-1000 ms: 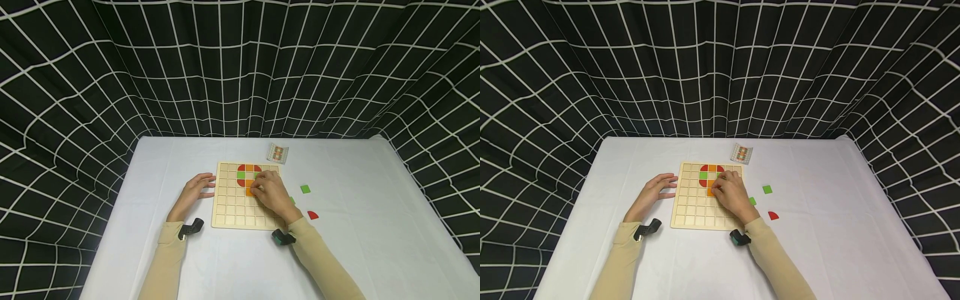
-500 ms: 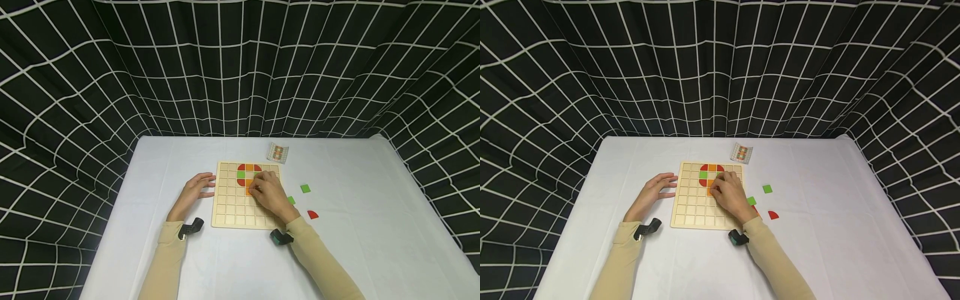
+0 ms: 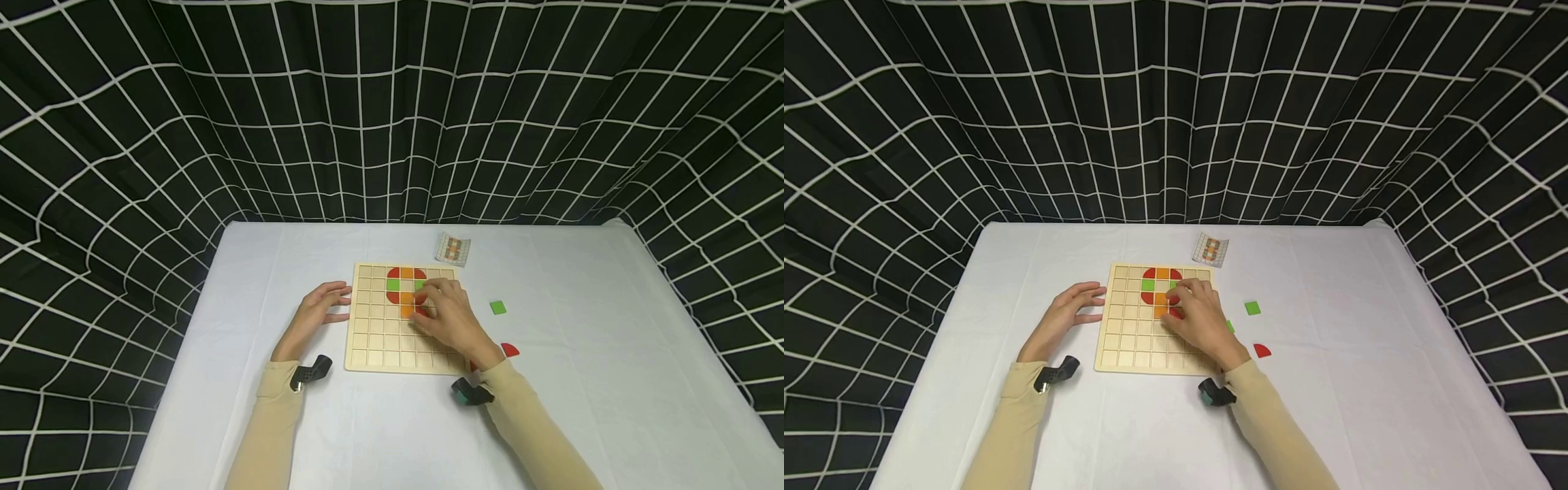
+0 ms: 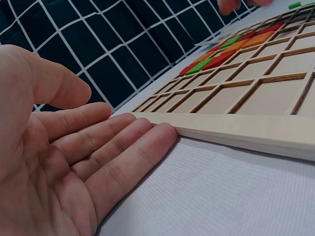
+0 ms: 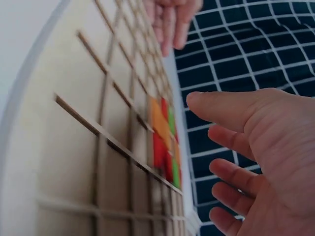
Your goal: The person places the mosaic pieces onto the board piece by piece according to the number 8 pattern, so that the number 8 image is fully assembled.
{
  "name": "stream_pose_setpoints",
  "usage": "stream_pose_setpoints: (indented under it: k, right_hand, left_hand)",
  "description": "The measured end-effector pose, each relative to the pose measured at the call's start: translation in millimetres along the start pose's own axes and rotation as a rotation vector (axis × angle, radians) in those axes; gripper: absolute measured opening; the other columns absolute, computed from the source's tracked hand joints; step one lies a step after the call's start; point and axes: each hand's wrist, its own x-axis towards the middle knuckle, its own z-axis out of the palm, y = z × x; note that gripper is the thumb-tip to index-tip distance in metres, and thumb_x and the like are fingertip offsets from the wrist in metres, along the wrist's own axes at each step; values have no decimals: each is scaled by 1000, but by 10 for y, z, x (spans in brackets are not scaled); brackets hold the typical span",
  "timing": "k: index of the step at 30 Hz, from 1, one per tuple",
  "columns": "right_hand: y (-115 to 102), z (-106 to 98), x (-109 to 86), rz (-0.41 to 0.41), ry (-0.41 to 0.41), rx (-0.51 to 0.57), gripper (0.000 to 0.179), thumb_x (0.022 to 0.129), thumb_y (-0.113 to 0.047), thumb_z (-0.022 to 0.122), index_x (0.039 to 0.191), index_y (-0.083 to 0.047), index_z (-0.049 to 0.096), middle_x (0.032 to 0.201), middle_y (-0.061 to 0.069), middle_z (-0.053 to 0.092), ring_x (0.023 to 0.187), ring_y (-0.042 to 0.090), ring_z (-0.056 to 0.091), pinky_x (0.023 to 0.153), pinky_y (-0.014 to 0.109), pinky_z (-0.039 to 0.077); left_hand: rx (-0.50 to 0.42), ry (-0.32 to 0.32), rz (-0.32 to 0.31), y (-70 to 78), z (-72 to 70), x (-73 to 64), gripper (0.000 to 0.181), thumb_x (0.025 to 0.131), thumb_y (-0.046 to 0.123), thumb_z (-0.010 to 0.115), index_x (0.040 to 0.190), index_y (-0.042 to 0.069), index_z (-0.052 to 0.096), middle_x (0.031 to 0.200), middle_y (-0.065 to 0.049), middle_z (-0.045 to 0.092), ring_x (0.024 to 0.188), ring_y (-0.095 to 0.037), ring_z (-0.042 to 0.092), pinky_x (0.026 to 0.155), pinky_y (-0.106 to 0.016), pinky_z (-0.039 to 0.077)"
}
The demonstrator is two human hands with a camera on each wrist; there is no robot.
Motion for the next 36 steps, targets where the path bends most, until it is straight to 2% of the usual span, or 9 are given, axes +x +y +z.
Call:
stream_pose_setpoints:
  k: [6, 11, 15, 20, 28, 31, 36]
  right_hand:
    - [76, -287, -110, 38, 17, 83, 32, 91, -22, 76, 119, -8, 67, 135, 10, 55, 124, 31, 42, 103, 49, 41]
    - [114, -514, -194, 116, 8, 141, 37, 96, -22, 71, 128, -7, 62, 137, 12, 55, 126, 32, 43, 105, 55, 45]
    - [153, -633, -248, 172, 8, 146, 35, 99, -22, 66, 131, -7, 61, 131, 14, 60, 124, 33, 50, 105, 57, 49]
    - [249, -674, -319, 236, -5, 115, 33, 100, -21, 63, 130, -5, 62, 128, 14, 63, 121, 33, 55, 109, 57, 50]
    - [499, -722, -524, 246, 4, 110, 28, 102, -19, 60, 126, -4, 63, 122, 14, 64, 109, 31, 60, 98, 53, 56]
    - [587, -741, -616, 269, -6, 96, 28, 103, -21, 58, 126, -6, 64, 120, 13, 64, 103, 28, 61, 90, 45, 59]
    - [681, -763, -741, 288, -21, 71, 27, 103, -17, 56, 125, -3, 64, 120, 14, 65, 97, 27, 62, 76, 33, 58]
  left_hand:
    - [3, -4, -7, 13, 2, 3, 40, 108, 18, 44, 145, 3, 47, 148, -16, 53, 131, -33, 55, 96, -34, 63]
    - [0, -6, -6, 15, -5, 1, 41, 108, 18, 44, 145, 2, 46, 149, -17, 53, 131, -34, 55, 95, -34, 63]
    - [-2, 1, -10, 3, -8, 3, 40, 108, 18, 44, 145, 3, 47, 149, -17, 53, 132, -34, 55, 96, -34, 63]
    - [6, -9, -7, -4, -8, 10, 40, 108, 19, 44, 145, 3, 46, 149, -17, 52, 132, -34, 55, 97, -35, 63]
    - [0, -5, -6, 6, -1, 14, 40, 108, 19, 44, 145, 3, 47, 149, -17, 52, 132, -34, 55, 96, -34, 63]
    - [5, -4, -13, 1, 2, 14, 40, 108, 18, 43, 145, 2, 46, 149, -17, 52, 130, -32, 56, 95, -34, 63]
    - [7, -4, -12, -2, 1, 10, 41, 108, 18, 43, 146, 2, 45, 150, -18, 51, 129, -31, 57, 96, -35, 63]
